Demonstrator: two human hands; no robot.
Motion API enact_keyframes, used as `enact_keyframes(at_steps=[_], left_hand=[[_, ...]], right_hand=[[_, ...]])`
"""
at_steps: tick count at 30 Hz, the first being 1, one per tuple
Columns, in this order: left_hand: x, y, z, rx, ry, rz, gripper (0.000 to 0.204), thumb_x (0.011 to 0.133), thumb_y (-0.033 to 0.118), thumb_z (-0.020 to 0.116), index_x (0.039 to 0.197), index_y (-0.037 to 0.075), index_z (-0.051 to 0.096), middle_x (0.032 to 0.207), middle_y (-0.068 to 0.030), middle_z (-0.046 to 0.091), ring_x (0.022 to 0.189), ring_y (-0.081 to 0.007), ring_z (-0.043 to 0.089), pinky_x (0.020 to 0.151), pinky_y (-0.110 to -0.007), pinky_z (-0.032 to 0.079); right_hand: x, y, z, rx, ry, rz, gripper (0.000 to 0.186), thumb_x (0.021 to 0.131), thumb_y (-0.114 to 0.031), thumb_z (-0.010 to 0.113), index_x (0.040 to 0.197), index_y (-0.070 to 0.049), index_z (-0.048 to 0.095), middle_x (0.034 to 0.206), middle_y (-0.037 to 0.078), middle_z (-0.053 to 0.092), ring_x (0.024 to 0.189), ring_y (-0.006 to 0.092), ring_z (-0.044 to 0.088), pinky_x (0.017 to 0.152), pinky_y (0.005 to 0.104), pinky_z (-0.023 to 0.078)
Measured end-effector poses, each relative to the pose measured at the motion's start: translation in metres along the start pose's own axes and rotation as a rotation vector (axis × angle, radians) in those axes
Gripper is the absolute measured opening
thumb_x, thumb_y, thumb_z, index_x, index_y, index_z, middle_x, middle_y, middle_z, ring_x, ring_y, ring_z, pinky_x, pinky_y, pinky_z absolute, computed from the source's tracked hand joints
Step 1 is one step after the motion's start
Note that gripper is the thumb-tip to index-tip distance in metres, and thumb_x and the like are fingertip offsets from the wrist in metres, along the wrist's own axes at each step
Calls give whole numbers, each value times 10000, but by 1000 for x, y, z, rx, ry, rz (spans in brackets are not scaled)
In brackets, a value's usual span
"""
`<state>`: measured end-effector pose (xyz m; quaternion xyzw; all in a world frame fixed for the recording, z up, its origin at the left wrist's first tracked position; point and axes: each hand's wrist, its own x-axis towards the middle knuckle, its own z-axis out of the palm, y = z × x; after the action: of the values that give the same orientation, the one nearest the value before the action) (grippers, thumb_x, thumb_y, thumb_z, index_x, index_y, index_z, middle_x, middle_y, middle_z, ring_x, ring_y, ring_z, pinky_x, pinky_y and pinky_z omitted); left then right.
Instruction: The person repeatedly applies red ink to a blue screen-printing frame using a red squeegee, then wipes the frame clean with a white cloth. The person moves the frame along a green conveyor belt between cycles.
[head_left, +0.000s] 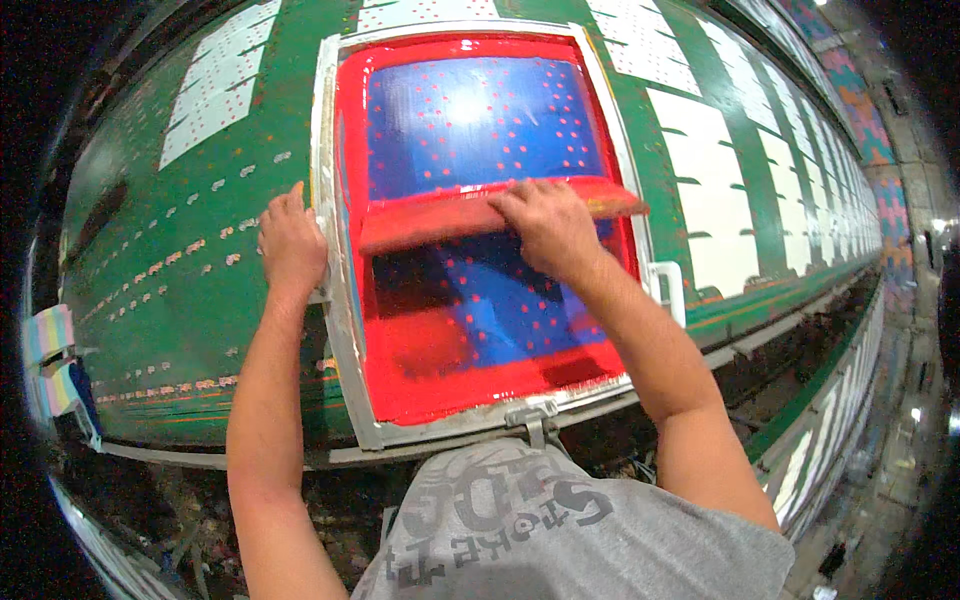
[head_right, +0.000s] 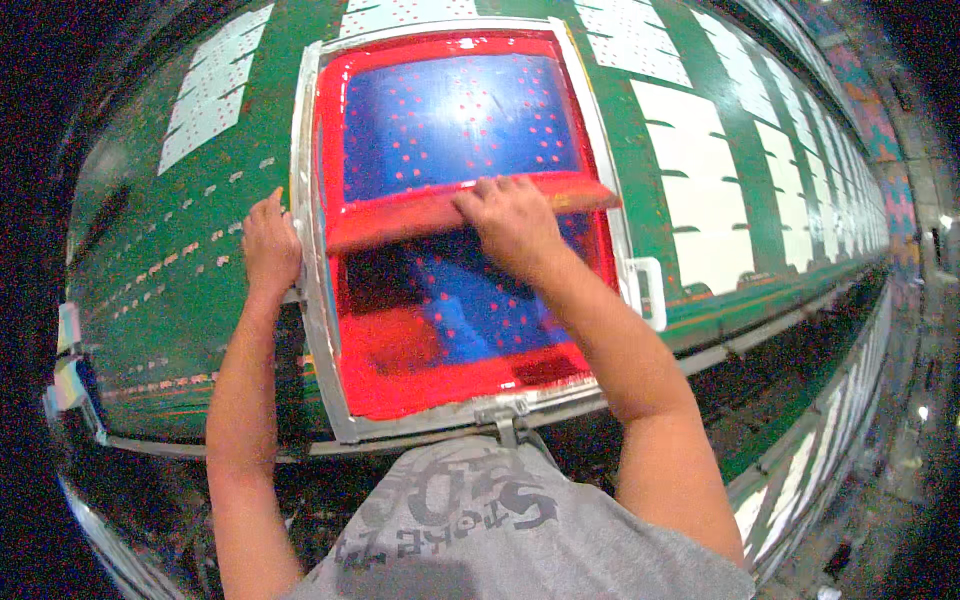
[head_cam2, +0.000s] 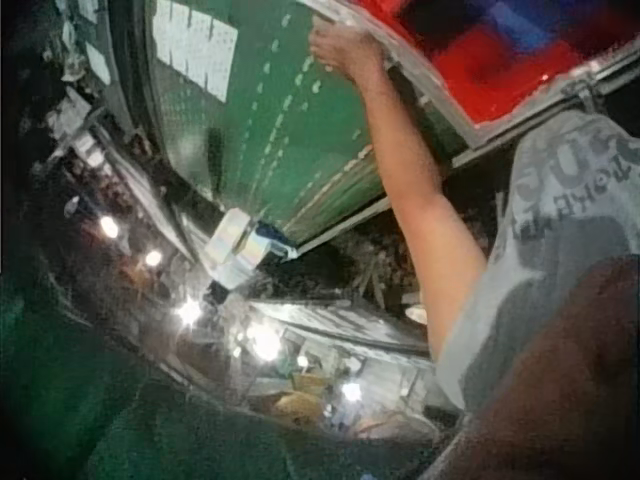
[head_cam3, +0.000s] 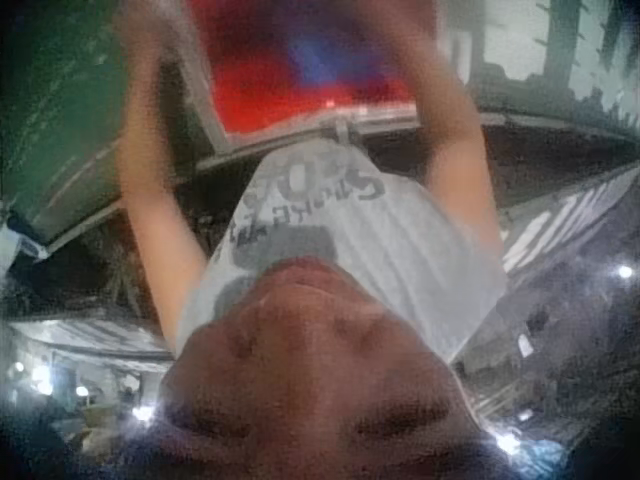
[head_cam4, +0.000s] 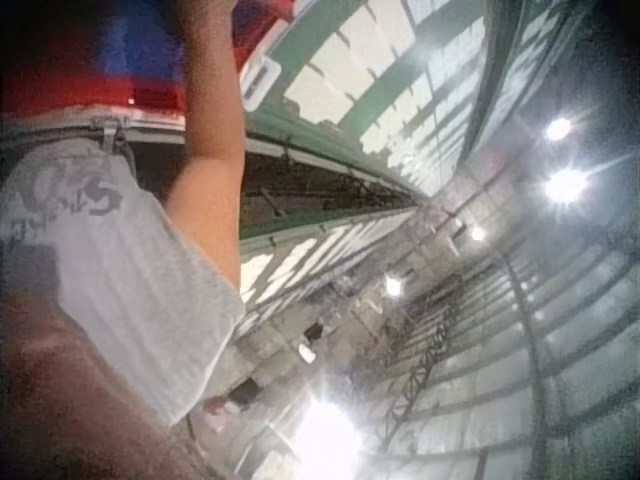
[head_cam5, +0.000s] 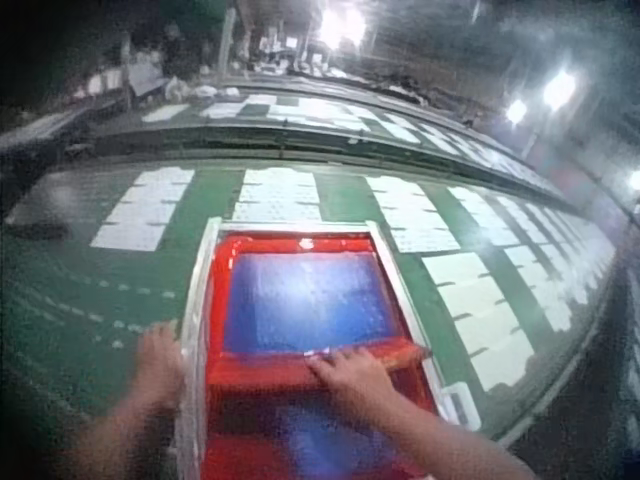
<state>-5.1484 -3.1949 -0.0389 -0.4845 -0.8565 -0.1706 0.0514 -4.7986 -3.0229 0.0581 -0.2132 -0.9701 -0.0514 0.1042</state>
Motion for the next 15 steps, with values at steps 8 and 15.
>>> enact_keyframes(at_steps=[8,15], left_hand=[[-2,5,-8,-16,-10,-5,536,1065,179,597,1583,77,502,1476,-191,579,1348,-412,557,1135,-550,460],[-2,6,-9,-49,3,-4,561,1067,149,586,1614,93,476,1482,-190,558,1353,-410,550,1154,-547,448]], right_hand=[[166,117,54,-108,97,-61,207,940,-152,641,1089,-136,782,1039,162,778,974,370,784,837,516,629],[267,167,49,-59,-201,55,315,918,-154,664,1212,-132,774,1157,200,801,1093,429,778,919,580,633]])
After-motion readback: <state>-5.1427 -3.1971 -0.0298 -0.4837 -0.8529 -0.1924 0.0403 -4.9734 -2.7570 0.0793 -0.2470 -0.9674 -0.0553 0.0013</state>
